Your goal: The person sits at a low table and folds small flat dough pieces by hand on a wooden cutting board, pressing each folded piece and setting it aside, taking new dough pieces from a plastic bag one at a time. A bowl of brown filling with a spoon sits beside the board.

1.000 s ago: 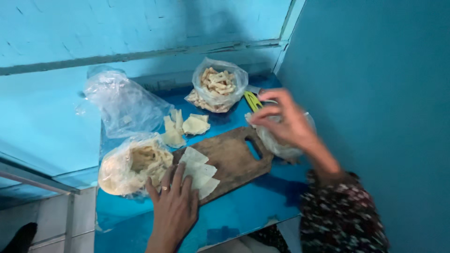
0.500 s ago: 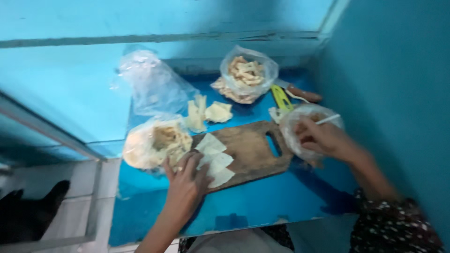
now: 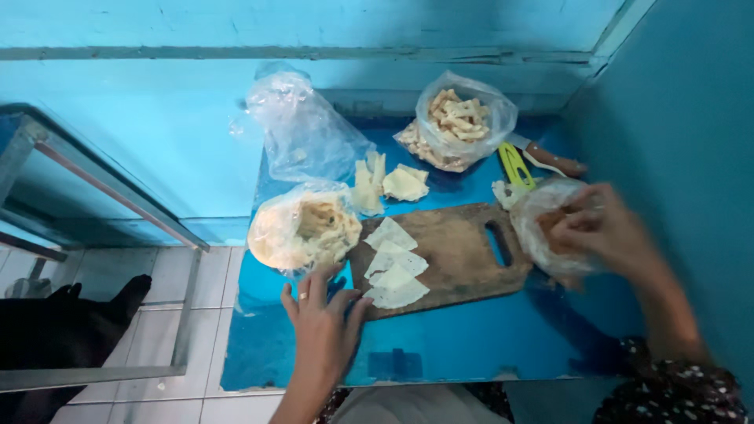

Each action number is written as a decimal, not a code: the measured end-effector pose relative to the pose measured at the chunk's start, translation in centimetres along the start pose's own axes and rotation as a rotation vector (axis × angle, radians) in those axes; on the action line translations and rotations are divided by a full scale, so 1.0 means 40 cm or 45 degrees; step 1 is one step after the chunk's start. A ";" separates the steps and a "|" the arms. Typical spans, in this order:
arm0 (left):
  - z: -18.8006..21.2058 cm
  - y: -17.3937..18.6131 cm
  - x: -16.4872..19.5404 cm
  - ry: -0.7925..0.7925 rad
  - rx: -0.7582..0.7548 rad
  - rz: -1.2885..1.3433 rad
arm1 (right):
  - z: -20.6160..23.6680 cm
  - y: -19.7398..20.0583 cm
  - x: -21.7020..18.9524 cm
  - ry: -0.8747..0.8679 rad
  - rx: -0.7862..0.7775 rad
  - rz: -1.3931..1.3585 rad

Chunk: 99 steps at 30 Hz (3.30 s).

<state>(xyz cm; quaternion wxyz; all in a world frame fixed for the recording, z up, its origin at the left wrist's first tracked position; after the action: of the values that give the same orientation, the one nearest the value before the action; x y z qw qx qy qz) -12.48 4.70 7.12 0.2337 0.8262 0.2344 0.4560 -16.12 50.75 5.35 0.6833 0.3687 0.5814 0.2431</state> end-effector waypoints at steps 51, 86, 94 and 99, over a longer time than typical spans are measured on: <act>0.023 -0.065 0.056 0.047 0.057 0.279 | 0.234 -0.336 -0.529 0.742 0.133 0.220; 0.018 -0.074 0.072 -0.117 0.044 0.372 | 0.174 -0.469 -0.404 0.288 -0.442 -0.672; 0.012 -0.062 0.079 -0.118 0.083 0.348 | 0.187 -0.435 -0.414 0.508 -0.182 -0.380; 0.011 -0.052 0.082 -0.114 0.079 0.355 | 0.193 -0.381 -0.421 0.438 -0.003 -0.134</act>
<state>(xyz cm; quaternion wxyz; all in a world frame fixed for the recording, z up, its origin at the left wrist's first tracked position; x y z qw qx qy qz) -10.92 8.22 7.76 0.1525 0.8771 0.1206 0.4392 -13.53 26.94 4.12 0.5859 0.2899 0.7080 0.2673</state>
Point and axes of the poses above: each hand's wrist, its own z-axis away from the middle knuckle, its own y-axis out of the back of the hand, x = y × z, the point moved 10 cm from there along -z, towards the middle knuckle, and after that the axes turned 12 degrees about z, right-handed, at the moved point
